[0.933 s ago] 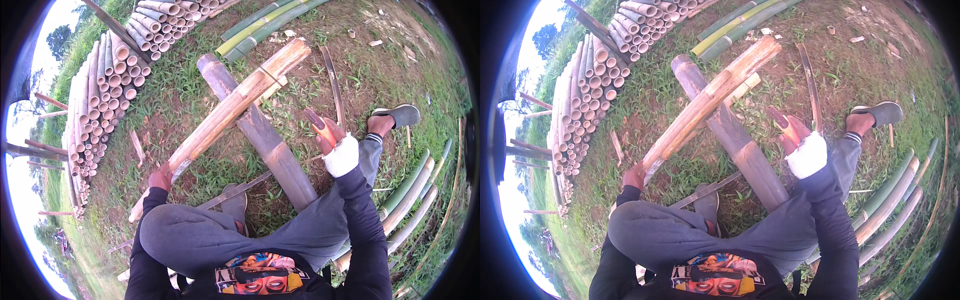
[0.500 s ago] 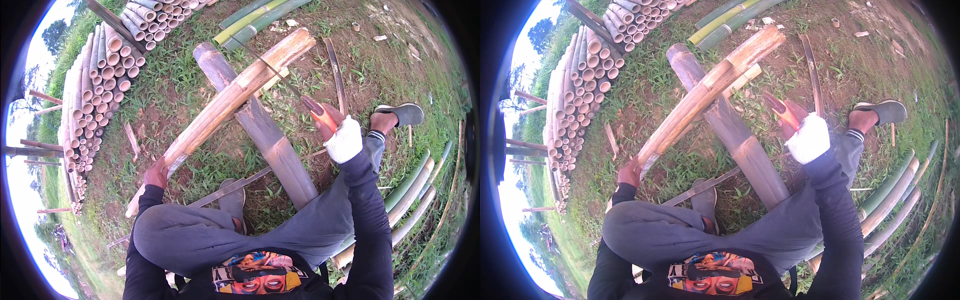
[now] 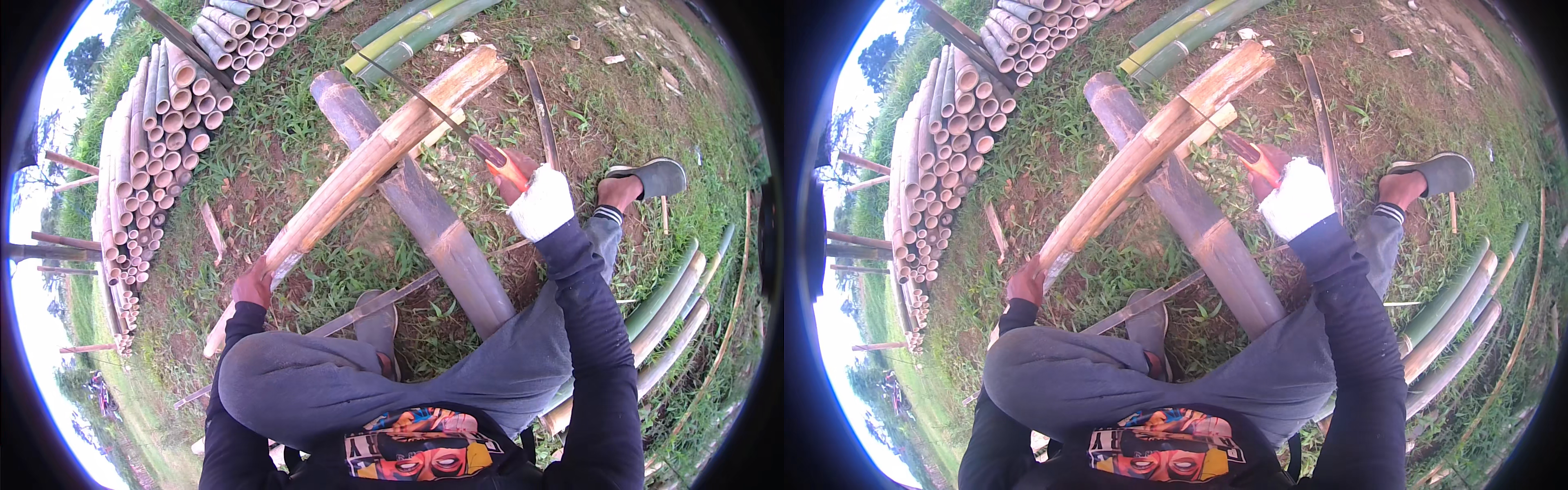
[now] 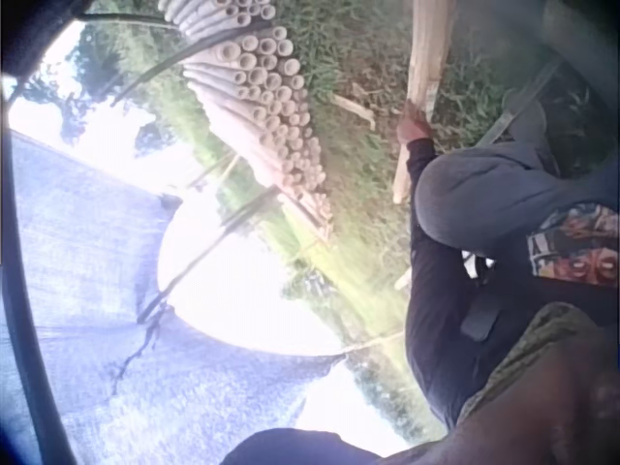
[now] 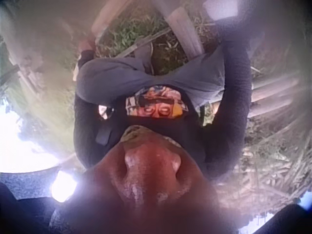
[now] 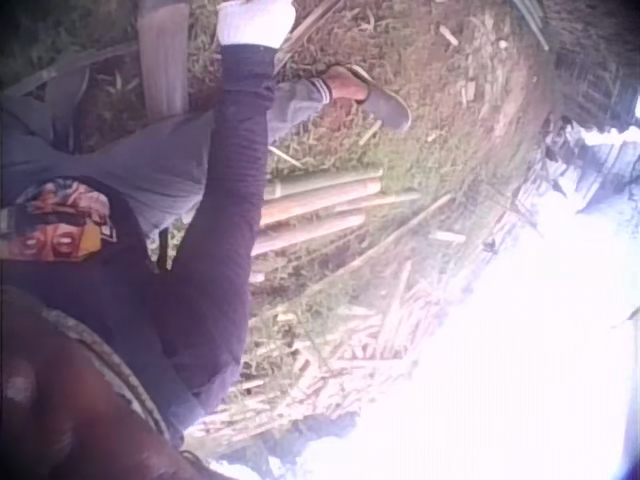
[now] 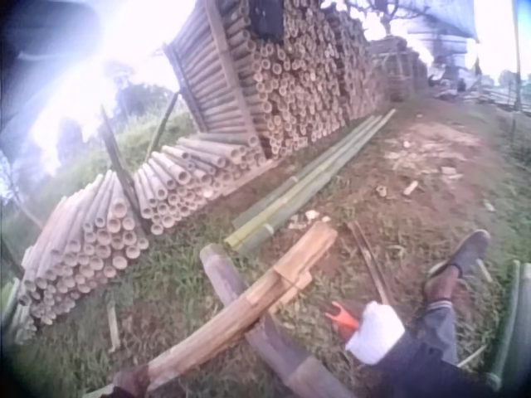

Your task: The person sits on the ground and uses a hand saw to cut a long bamboo pole resting on a wooden support. They repeatedly reposition the pole and saw through it, producing several cut sections that are placed on the ground nearby.

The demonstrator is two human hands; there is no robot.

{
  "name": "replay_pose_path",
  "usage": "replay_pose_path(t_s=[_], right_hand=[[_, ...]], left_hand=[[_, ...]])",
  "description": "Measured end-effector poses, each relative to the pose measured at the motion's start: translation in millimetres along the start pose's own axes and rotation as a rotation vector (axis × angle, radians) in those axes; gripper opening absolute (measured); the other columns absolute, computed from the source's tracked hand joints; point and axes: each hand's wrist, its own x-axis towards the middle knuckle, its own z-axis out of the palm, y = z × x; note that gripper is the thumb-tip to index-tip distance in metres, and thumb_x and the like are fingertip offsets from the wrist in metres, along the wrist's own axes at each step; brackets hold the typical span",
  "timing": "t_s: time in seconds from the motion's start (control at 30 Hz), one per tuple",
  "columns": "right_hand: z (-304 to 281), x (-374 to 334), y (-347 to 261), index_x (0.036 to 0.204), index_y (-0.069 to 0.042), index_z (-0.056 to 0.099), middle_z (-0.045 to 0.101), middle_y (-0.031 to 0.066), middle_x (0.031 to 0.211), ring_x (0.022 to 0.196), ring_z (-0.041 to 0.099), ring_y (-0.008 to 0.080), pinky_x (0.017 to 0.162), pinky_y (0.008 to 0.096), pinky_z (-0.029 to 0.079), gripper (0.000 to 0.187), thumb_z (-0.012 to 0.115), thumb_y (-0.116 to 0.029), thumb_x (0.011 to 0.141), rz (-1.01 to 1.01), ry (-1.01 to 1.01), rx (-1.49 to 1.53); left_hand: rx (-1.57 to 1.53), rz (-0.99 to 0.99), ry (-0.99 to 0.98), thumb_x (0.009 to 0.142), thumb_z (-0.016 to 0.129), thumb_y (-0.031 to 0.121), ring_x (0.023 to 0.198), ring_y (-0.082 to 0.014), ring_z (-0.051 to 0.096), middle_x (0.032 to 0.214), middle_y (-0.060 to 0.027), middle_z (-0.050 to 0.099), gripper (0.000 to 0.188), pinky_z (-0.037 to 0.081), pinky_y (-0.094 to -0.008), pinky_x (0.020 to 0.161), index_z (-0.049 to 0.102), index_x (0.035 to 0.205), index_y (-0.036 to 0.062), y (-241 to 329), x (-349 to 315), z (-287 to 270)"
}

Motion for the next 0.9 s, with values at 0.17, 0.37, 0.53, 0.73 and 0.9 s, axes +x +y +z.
replay_pose_path(t_s=[0.17, 0.37, 0.53, 0.73, 0.9], right_hand=[[-28.0, -41.8, -5.6, 0.137, 0.004, 0.064, 0.077, 0.0172, 0.110, 0.099, 0.075, 0.0208, 0.091, 0.0324, 0.056, 0.047, 0.070, -0.012, 0.094, 0.219, -0.049, 0.371], [-1.0, 1.7, -0.2, 0.107, 0.004, 0.067, 0.071, 0.0236, 0.088, 0.083, 0.072, 0.0378, 0.076, 0.0434, 0.056, 0.035, 0.075, -0.025, 0.091, -0.019, 0.029, -0.098], [-4.3, -0.1, -9.7, 0.109, 0.004, 0.071, 0.071, 0.0266, 0.085, 0.080, 0.072, 0.0430, 0.073, 0.0462, 0.057, 0.039, 0.076, -0.029, 0.090, 0.072, 0.078, 0.059], [-18.2, -29.5, -14.7, 0.123, 0.003, 0.070, 0.074, 0.0275, 0.106, 0.094, 0.075, 0.0377, 0.080, 0.0420, 0.059, 0.041, 0.075, -0.023, 0.092, 0.107, 0.019, 0.276], [16.1, 17.4, -13.7, 0.098, 0.006, 0.071, 0.071, 0.0285, 0.089, 0.084, 0.071, 0.0436, 0.076, 0.0465, 0.057, 0.039, 0.076, -0.033, 0.092, 0.104, 0.037, -0.162]], left_hand=[[0.023, 0.024, -0.002, 0.094, 0.074, 0.030, 0.104, -0.0416, 0.072, 0.124, -0.0161, 0.074, 0.047, 0.058, -0.0499, 0.088, 0.066, 0.138, 0.0171, -1.2, 1.0, 0.9], [0.006, 0.045, 0.008, 0.094, 0.074, 0.030, 0.103, -0.0414, 0.073, 0.125, -0.0158, 0.074, 0.047, 0.058, -0.0506, 0.087, 0.066, 0.138, 0.0172, -1.8, 0.2, 2.2], [0.004, 0.017, -0.015, 0.094, 0.074, 0.032, 0.104, -0.0412, 0.073, 0.124, -0.0164, 0.074, 0.050, 0.058, -0.0503, 0.089, 0.064, 0.140, 0.0177, -0.4, 1.6, -0.5], [-0.017, 0.048, -0.013, 0.095, 0.072, 0.029, 0.105, -0.0415, 0.072, 0.127, -0.0173, 0.073, 0.046, 0.058, -0.0500, 0.089, 0.064, 0.138, 0.0148, -5.2, -3.7, 5.6], [0.062, 0.054, -0.034, 0.093, 0.075, 0.029, 0.111, -0.0399, 0.071, 0.129, -0.0169, 0.072, 0.054, 0.056, -0.0507, 0.092, 0.058, 0.143, 0.0134, -6.7, 1.5, 9.6]])
